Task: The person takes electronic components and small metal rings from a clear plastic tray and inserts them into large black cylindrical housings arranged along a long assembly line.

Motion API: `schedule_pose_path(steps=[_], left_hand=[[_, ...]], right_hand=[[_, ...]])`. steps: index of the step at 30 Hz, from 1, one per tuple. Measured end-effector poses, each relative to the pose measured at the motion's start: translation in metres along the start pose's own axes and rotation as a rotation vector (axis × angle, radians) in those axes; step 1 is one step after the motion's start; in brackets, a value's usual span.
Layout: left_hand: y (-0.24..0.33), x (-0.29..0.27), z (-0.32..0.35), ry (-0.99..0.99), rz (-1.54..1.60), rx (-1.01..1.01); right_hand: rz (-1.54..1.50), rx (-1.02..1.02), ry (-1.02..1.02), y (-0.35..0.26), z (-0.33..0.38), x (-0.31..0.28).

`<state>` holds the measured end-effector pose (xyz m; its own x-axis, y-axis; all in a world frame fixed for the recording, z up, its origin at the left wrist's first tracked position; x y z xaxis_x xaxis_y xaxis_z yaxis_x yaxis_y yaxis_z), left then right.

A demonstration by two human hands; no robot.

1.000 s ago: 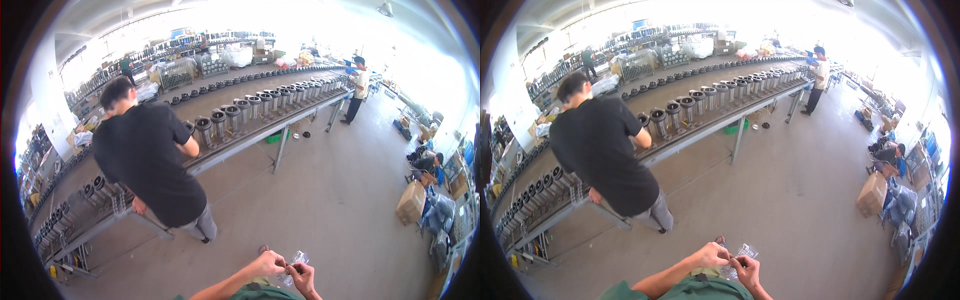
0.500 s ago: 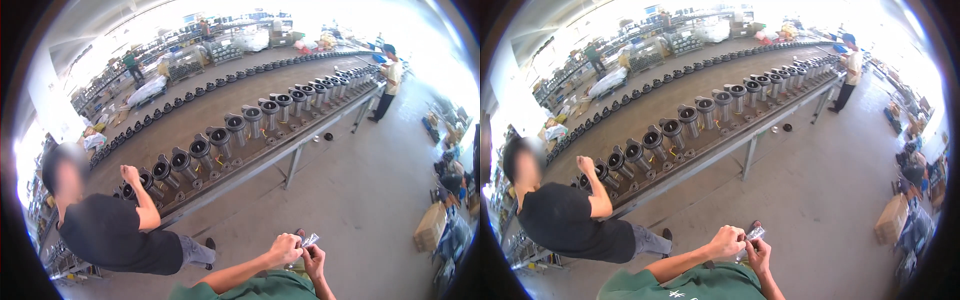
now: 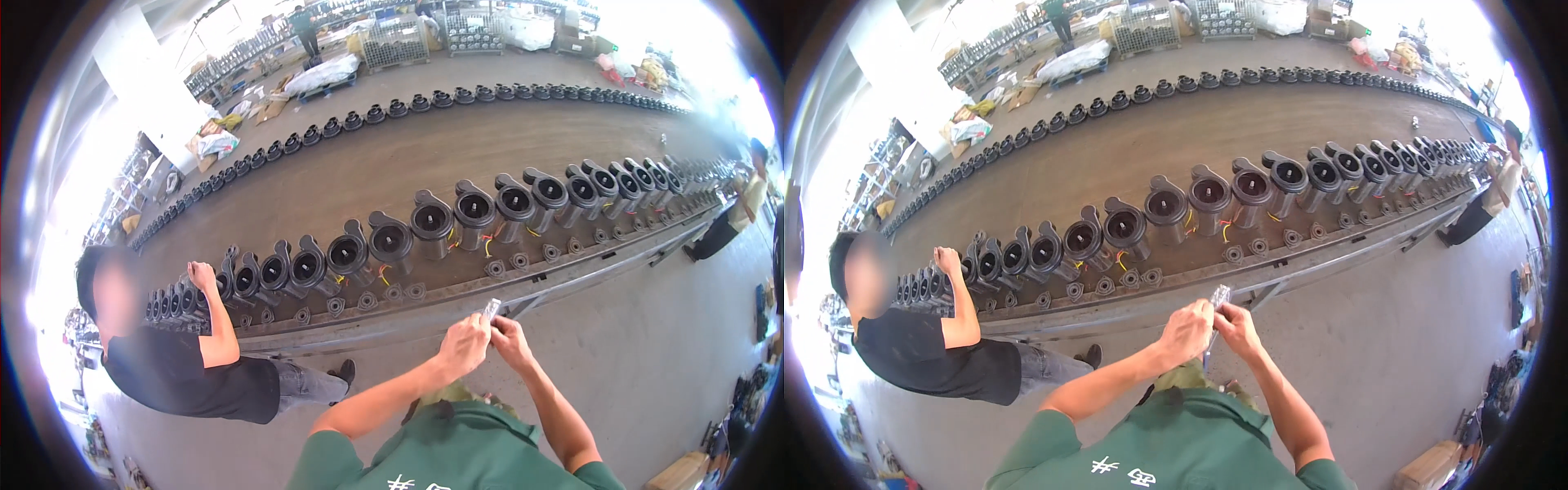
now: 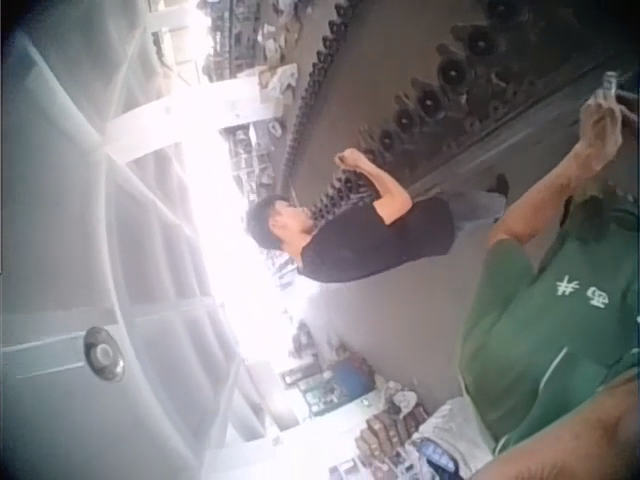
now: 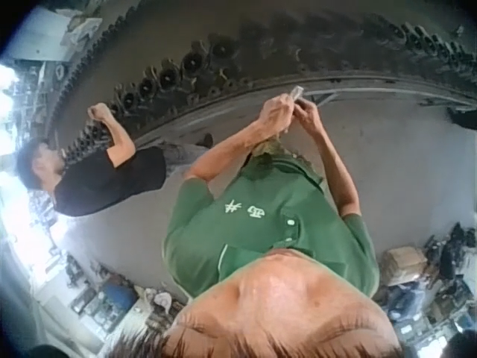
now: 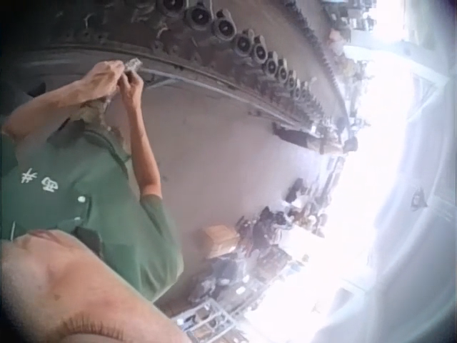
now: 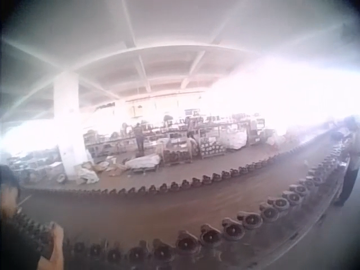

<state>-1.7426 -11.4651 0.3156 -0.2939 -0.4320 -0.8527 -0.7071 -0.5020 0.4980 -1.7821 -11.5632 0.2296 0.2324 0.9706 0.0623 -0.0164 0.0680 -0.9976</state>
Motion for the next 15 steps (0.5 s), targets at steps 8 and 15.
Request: schedule_pose_path(steps=[8, 15], left_hand=[[-0.082, 0.017, -0.113, -0.073, -0.577, 0.034], [-0.119, 0.129, -0.116, -0.046, -0.54, 0.099]], right_hand=[[-0.269, -0.209, 0.168, 0.064, -0.114, 0.002], [-0.281, 0.004, 0.114, 0.165, -0.122, -0.032]])
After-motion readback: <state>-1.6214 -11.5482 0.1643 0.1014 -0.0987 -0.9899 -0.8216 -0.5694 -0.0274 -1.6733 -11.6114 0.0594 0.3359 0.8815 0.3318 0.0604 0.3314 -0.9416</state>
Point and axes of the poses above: each hand's wrist, its own z-axis away from the middle knuckle, its own x-axis out of the palm, y = z × x, the point moved 8 cm from there along -z, towards the middle knuckle, and after that the axes turned 6 degrees about -x, right-handed, at the moved point
